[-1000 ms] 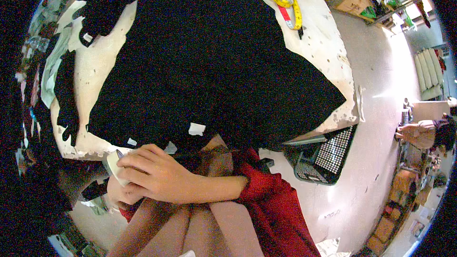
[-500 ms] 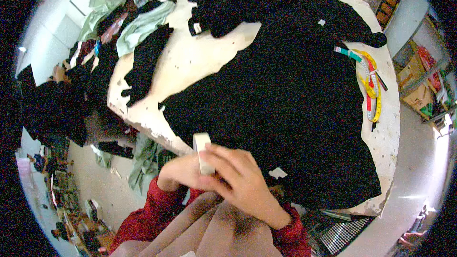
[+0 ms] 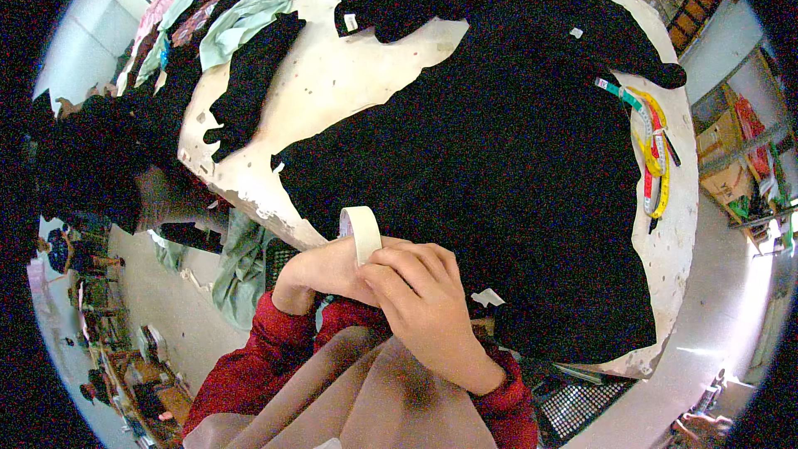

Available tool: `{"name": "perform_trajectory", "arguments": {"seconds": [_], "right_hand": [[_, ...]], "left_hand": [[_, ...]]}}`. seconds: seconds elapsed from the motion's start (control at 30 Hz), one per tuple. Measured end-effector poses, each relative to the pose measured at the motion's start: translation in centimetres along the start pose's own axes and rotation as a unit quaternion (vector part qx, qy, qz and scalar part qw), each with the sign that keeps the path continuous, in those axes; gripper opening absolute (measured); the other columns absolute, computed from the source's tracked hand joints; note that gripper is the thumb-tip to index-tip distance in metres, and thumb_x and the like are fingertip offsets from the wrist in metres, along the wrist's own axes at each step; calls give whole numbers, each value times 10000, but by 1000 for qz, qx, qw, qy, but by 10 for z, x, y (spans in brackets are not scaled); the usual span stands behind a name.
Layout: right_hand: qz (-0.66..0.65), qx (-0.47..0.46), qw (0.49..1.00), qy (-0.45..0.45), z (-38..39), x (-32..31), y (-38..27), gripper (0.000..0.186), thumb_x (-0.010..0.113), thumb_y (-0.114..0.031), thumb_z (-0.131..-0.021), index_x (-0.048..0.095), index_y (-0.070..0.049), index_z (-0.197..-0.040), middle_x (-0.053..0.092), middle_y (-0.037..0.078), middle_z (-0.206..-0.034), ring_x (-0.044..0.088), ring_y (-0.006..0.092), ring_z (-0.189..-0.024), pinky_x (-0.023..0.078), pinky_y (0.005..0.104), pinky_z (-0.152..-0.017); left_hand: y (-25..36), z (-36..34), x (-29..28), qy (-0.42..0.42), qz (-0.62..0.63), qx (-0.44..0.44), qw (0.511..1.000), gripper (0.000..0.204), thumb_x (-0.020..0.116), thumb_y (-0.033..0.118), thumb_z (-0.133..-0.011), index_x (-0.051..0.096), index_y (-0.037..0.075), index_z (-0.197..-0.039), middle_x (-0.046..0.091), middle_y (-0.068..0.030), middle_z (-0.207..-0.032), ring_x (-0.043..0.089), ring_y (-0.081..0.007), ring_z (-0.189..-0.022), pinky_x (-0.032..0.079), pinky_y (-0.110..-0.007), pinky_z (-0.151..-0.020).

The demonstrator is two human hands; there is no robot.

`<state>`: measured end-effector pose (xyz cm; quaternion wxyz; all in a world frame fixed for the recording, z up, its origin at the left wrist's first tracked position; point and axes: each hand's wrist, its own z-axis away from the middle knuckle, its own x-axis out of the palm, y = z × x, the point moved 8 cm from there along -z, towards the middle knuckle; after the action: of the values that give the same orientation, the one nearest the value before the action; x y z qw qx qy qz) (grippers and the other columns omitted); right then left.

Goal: The person lays a black garment flat on a table, measures it with a measuring tape, applies pieces of tape to mark specific points, and uses a pen to mark the garment. The person handles the garment, tape, measuring tape, and pen throughout the process.

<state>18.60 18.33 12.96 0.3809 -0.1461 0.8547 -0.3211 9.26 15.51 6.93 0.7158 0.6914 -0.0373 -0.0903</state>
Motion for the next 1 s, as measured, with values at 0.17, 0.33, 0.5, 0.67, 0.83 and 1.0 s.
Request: {"name": "perform_trajectory", "arguments": {"seconds": [0.17, 0.33, 0.5, 0.67, 0.83, 1.0], "right_hand": [[-13, 10, 999, -38, -3, 8, -1, 210, 640, -84, -861, 608, -69, -1068, 623, 69, -1061, 568, 261, -1036, 389, 437, -955], [-90, 182, 969, 138, 15, -24, 38, 200, 577, 50, -869, 575, -45, -1045, 608, 130, -1039, 571, 286, -981, 437, 388, -899], [33, 20, 987, 158, 34, -38, 6, 263, 527, 124, -891, 467, -48, -1082, 558, 169, -999, 556, 268, -925, 463, 358, -827], [-43, -31, 995, 88, 59, -41, -18, 200, 717, -93, -769, 537, -96, -857, 581, 81, -878, 584, 263, -710, 478, 348, -617], [-44, 143, 942, 301, 72, -67, 0, 432, 854, -162, -675, 542, -46, -951, 529, 30, -802, 549, 179, -693, 460, 275, -583], [-204, 300, 878, 311, 58, -63, 25, 562, 896, -125, -617, 544, -32, -1045, 568, 52, -848, 532, 129, -664, 431, 225, -548]], "left_hand": [[10, 3, 1, 22, -37, 49, 998, 320, 724, 123, -795, 581, -9, -1049, 657, -102, -863, 648, -184, -797, 502, -307, -672], [42, 16, 20, 103, -318, 81, 939, 501, 670, 219, -874, 424, 1, -1252, 640, -149, -813, 640, -366, -802, 487, -408, -821], [47, 14, 35, 147, -277, 125, 941, 450, 624, 140, -887, 457, 68, -1299, 631, -106, -840, 634, -308, -752, 470, -392, -750], [44, 11, 21, 233, -381, 195, 873, 326, 568, 180, -856, 588, 110, -1173, 627, -8, -771, 642, -175, -668, 461, -312, -642], [51, 25, 42, 198, -443, 256, 836, 148, 599, 201, -814, 589, 143, -950, 451, 46, -636, 546, -78, -549, 365, -246, -506], [62, 36, 46, 229, -472, 286, 802, 188, 690, 154, -740, 630, 172, -917, 448, 72, -660, 482, -41, -513, 343, -204, -462]]}}
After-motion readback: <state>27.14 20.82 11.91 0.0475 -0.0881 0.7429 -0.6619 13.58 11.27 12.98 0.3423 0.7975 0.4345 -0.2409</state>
